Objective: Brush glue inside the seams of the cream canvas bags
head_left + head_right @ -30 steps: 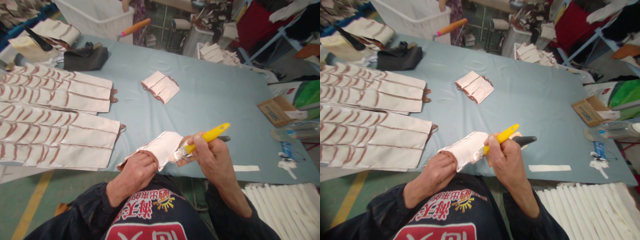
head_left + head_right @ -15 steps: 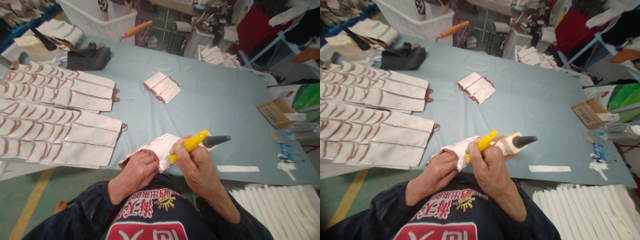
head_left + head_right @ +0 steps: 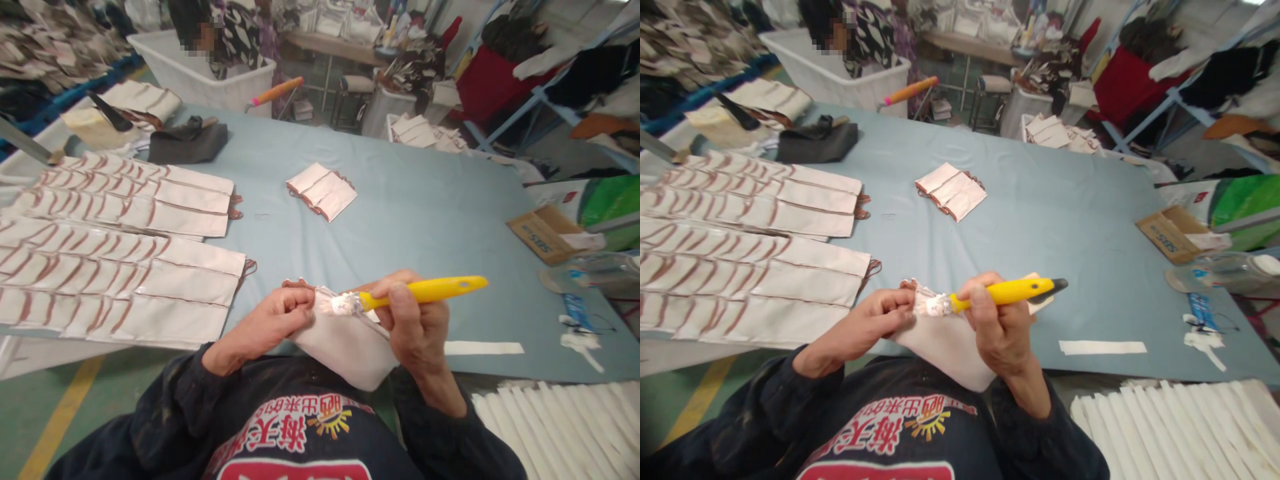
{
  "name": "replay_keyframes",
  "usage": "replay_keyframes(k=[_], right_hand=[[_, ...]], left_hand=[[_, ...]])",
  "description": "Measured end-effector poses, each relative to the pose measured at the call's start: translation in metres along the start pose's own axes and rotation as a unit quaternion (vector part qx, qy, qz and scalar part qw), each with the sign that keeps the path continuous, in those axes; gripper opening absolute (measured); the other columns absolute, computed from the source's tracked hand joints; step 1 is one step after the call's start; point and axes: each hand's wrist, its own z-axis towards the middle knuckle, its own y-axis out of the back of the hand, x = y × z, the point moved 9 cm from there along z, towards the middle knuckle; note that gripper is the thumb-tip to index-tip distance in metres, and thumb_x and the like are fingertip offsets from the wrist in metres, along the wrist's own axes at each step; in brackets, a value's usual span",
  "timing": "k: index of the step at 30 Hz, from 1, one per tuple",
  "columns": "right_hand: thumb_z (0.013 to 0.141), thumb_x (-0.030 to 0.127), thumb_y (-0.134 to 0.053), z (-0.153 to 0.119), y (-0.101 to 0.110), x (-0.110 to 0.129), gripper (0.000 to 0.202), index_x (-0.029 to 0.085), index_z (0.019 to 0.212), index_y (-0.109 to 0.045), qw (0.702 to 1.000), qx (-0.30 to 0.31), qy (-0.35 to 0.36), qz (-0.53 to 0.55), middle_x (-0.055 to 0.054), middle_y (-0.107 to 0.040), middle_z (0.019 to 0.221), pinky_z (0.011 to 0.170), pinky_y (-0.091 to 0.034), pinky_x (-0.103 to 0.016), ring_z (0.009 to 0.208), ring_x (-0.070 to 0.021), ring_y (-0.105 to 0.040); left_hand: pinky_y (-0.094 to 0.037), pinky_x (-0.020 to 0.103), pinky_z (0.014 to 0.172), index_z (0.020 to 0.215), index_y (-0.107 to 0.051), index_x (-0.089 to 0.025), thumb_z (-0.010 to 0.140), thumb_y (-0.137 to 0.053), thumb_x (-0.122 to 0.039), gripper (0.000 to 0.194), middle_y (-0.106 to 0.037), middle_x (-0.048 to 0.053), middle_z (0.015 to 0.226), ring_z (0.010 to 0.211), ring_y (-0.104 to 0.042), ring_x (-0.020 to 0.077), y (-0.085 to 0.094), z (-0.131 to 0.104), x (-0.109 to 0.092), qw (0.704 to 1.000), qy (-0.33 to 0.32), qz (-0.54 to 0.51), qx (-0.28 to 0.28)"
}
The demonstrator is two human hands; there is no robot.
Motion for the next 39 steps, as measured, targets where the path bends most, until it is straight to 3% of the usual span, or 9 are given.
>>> replay_keyframes(k=[3,6,13,16,21,25,30,35,39], right_hand=[[0.11,0.046,-0.055,-0.006,-0.003,0.007,0.035,0.022,0.09,-0.072,0.988,0.011,0.091,-0.122,0.007,-0.049,0.055,0.054,-0.049,-0.029,0.045,-0.0119,-0.046],[0.11,0.043,-0.055,-0.015,0.0,0.005,0.029,0.024,0.096,-0.073,0.981,0.012,0.13,-0.141,0.005,-0.056,0.06,0.063,-0.054,-0.033,0.05,-0.014,-0.052],[0.111,0.04,-0.057,-0.018,0.015,0.017,0.028,0.023,0.092,-0.069,0.993,-0.034,0.11,-0.016,0.005,-0.055,0.06,0.042,-0.034,-0.024,0.042,-0.0091,-0.041],[0.11,0.043,-0.056,-0.014,0.003,0.014,0.031,0.022,0.093,-0.071,0.993,0.003,0.101,-0.064,0.006,-0.054,0.058,0.044,-0.038,-0.025,0.043,-0.0103,-0.046],[0.111,0.043,-0.054,-0.018,0.012,0.009,0.033,0.021,0.091,-0.068,0.995,-0.051,0.086,-0.013,0.007,-0.049,0.055,0.043,-0.037,-0.024,0.042,-0.0101,-0.044],[0.11,0.042,-0.056,-0.022,0.005,0.002,0.03,0.021,0.092,-0.069,0.995,-0.017,0.081,-0.048,0.006,-0.053,0.06,0.044,-0.038,-0.025,0.044,-0.0102,-0.045],[0.112,0.036,-0.052,-0.023,-0.003,-0.008,0.025,0.023,0.1,-0.069,0.992,0.009,0.099,-0.082,0.006,-0.057,0.063,0.048,-0.043,-0.025,0.048,-0.0114,-0.052],[0.112,0.036,-0.052,-0.032,-0.01,0.01,0.021,0.024,0.104,-0.067,0.968,0.069,0.216,-0.109,0.0,-0.071,0.079,0.067,-0.055,-0.03,0.067,-0.0157,-0.068],[0.115,0.033,-0.048,-0.044,-0.017,0.034,0.025,0.022,0.102,-0.066,0.917,0.144,0.345,-0.144,0.001,-0.07,0.073,0.058,-0.048,-0.027,0.058,-0.0134,-0.061]], left_hand=[[-0.021,0.023,0.051,0.07,-0.038,-0.023,0.083,-0.067,-0.032,0.033,-0.035,-0.008,0.064,0.055,-0.028,0.0081,-0.01,-0.005,0.002,0.999,0.031,-0.026,0.021],[-0.02,0.023,0.05,0.069,-0.041,-0.022,0.083,-0.068,-0.034,0.033,-0.036,-0.009,0.062,0.053,-0.028,0.0073,-0.013,-0.009,0.002,0.998,0.039,-0.043,0.015],[-0.02,0.022,0.05,0.085,-0.063,-0.015,0.084,-0.074,-0.043,0.03,-0.047,-0.006,0.067,0.054,-0.032,0.0073,-0.018,-0.014,0.006,0.993,0.053,-0.099,0.035],[-0.019,0.022,0.05,0.081,-0.06,-0.016,0.083,-0.076,-0.044,0.032,-0.045,-0.006,0.065,0.054,-0.031,0.0073,-0.018,-0.014,0.009,0.993,0.059,-0.102,0.02],[-0.017,0.022,0.049,0.078,-0.059,-0.016,0.082,-0.075,-0.044,0.032,-0.044,-0.005,0.065,0.054,-0.03,0.007,-0.017,-0.014,0.013,0.993,0.058,-0.101,0.009],[-0.019,0.022,0.05,0.085,-0.065,-0.014,0.082,-0.077,-0.043,0.032,-0.051,-0.003,0.069,0.055,-0.032,0.0069,-0.017,-0.016,0.018,0.991,0.058,-0.117,0.012],[-0.025,0.021,0.05,0.076,-0.061,-0.017,0.08,-0.078,-0.039,0.028,-0.042,-0.007,0.059,0.052,-0.033,0.0076,-0.012,-0.02,0.026,0.988,0.075,-0.13,-0.028],[-0.032,0.019,0.052,0.076,-0.065,-0.015,0.075,-0.08,-0.035,0.025,-0.056,-0.002,0.064,0.054,-0.042,0.0078,-0.009,-0.021,0.027,0.982,0.082,-0.167,-0.042],[-0.039,0.018,0.055,0.082,-0.072,-0.012,0.069,-0.085,-0.035,0.029,-0.067,0.003,0.072,0.058,-0.053,0.0086,-0.008,-0.021,0.03,0.971,0.105,-0.211,-0.045]])
